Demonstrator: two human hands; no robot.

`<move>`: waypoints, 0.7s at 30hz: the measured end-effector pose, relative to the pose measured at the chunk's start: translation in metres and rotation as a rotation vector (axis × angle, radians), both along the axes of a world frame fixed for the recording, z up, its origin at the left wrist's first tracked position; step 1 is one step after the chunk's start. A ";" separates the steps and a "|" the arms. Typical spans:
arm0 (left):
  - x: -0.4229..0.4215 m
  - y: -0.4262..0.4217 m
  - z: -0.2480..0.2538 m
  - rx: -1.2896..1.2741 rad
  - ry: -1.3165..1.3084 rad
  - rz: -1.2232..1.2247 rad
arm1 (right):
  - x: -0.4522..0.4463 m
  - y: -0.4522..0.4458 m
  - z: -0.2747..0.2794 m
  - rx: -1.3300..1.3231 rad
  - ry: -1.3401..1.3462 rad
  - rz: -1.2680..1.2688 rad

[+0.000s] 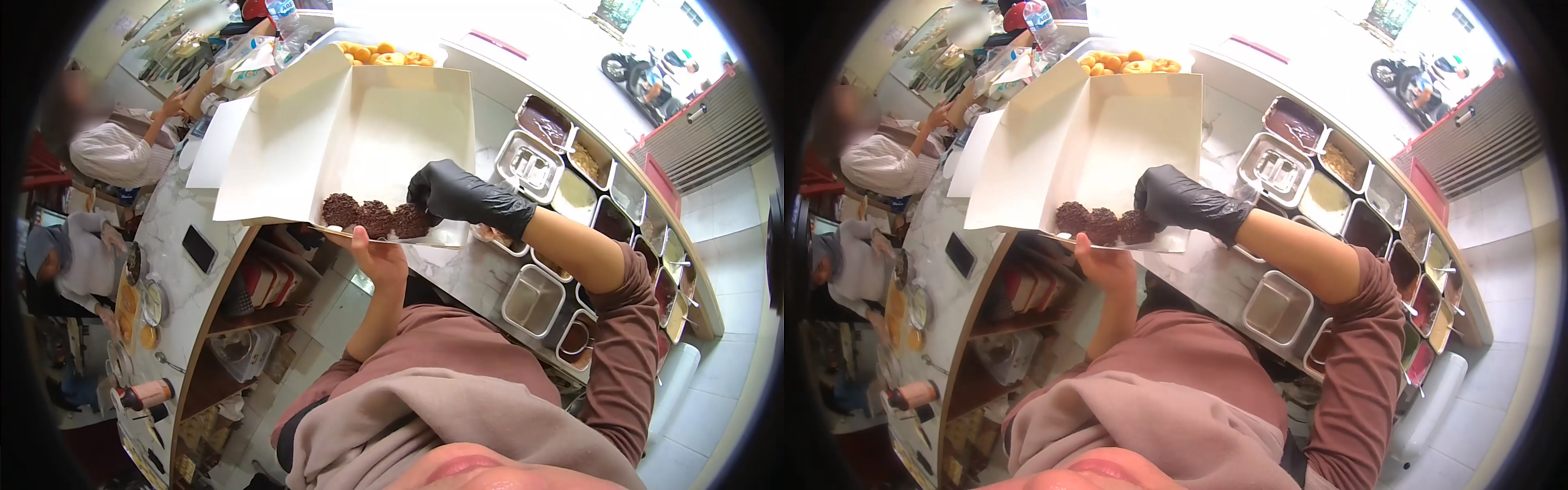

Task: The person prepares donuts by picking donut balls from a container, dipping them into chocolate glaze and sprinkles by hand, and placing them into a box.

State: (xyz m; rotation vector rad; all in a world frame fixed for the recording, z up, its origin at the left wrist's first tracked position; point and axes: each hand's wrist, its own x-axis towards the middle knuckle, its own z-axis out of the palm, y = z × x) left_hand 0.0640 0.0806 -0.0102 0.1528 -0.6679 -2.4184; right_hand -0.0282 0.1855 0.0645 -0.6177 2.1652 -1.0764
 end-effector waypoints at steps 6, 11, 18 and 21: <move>-0.020 -0.067 0.006 0.067 0.237 -0.074 | -0.029 -0.061 0.029 0.128 0.486 0.295; -0.031 -0.136 0.033 0.104 0.254 0.002 | -0.100 -0.081 0.086 -0.327 0.617 0.081; -0.055 -0.233 0.045 -0.013 0.130 0.442 | -0.296 -0.116 0.004 -0.104 0.491 -0.195; -0.062 -0.258 0.045 -0.045 0.050 0.549 | -0.353 -0.150 -0.081 -0.150 0.581 -0.142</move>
